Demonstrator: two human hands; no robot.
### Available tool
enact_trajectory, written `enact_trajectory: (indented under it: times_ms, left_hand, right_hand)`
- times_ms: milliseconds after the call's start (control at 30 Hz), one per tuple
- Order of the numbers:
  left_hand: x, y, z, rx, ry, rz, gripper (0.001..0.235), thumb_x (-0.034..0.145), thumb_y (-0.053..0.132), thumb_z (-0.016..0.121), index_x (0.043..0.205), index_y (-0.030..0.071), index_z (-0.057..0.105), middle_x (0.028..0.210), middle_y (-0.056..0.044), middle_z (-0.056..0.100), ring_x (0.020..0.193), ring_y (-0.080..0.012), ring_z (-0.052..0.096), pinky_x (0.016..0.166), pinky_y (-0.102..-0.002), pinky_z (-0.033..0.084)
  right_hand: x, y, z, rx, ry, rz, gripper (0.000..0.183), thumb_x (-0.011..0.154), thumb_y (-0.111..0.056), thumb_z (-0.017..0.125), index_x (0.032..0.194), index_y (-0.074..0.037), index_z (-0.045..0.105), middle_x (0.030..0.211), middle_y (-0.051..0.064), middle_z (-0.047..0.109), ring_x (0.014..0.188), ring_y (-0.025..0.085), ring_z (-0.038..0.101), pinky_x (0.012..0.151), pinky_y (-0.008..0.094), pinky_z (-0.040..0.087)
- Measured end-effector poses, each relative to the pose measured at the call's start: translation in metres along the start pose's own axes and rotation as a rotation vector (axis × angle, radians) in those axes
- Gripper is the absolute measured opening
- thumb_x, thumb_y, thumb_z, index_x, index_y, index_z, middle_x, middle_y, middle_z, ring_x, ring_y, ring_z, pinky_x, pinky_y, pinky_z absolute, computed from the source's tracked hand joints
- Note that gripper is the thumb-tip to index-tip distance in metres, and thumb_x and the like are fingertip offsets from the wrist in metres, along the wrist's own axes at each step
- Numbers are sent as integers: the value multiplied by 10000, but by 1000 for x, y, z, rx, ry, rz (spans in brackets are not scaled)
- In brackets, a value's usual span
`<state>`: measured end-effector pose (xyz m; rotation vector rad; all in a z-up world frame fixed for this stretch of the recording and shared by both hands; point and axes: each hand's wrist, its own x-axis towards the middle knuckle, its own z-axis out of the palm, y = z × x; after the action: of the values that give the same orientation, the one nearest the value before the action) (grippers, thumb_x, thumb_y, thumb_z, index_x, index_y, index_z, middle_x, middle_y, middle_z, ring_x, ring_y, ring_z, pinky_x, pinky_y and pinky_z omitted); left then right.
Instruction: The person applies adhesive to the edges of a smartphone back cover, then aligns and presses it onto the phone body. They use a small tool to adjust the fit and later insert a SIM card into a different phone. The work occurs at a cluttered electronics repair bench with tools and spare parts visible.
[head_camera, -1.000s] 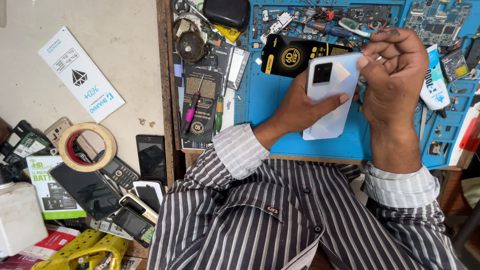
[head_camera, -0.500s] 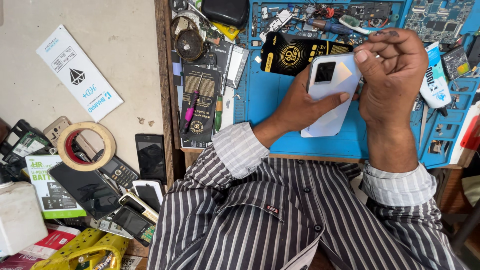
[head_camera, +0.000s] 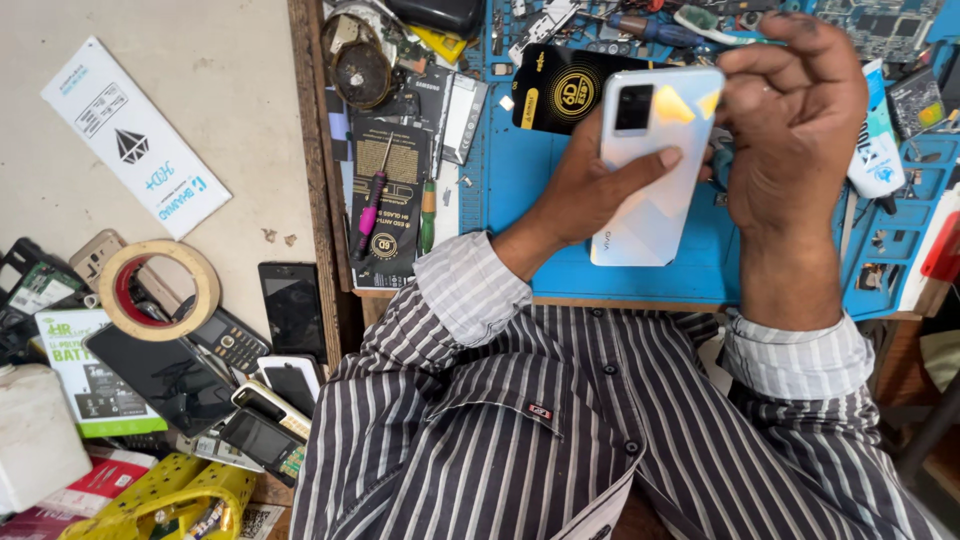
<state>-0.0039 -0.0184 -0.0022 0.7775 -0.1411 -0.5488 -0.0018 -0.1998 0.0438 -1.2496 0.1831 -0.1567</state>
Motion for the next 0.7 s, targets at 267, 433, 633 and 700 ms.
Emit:
enact_trajectory:
  times_ms: [267,433,633,700]
  left_hand:
    - [0,22,-7,-93,48,93,408,1032,133,724,1366,-38,564,1189,-225,714,1104,-300,735,959,-443,645]
    - [-2,23,-6,-133,49,75,430,1011,153,743,1365,-18,571,1203,-223,715,1124,-319,730,995,-492,648]
    - [-3,21,-5,-150,39,73,395,1020,144,750,1340,-15,582,1200,-225,719,1128,-322,730,987,-477,636]
    - [-3,20,-6,-166,39,76,419,1007,135,760,1367,10,585,1189,-220,724,1110,-321,733,980,-476,636]
  right_hand:
    - [-59,3,-1,-312,-41,-70,254,1094,81,716,1275,18,550,1125,128,677,967,160,722,764,246,615]
    - [-76,9,-1,-305,-57,-55,353,1042,59,760,1315,10,542,1025,123,701,910,95,699,761,181,568]
    - [-75,8,4,-251,-35,-6,331,1022,64,787,1248,12,551,1025,106,679,892,81,679,734,166,551]
    - [-73,10,3,-243,-40,-2,328,1011,81,786,1228,11,549,1066,102,665,908,85,675,741,169,549]
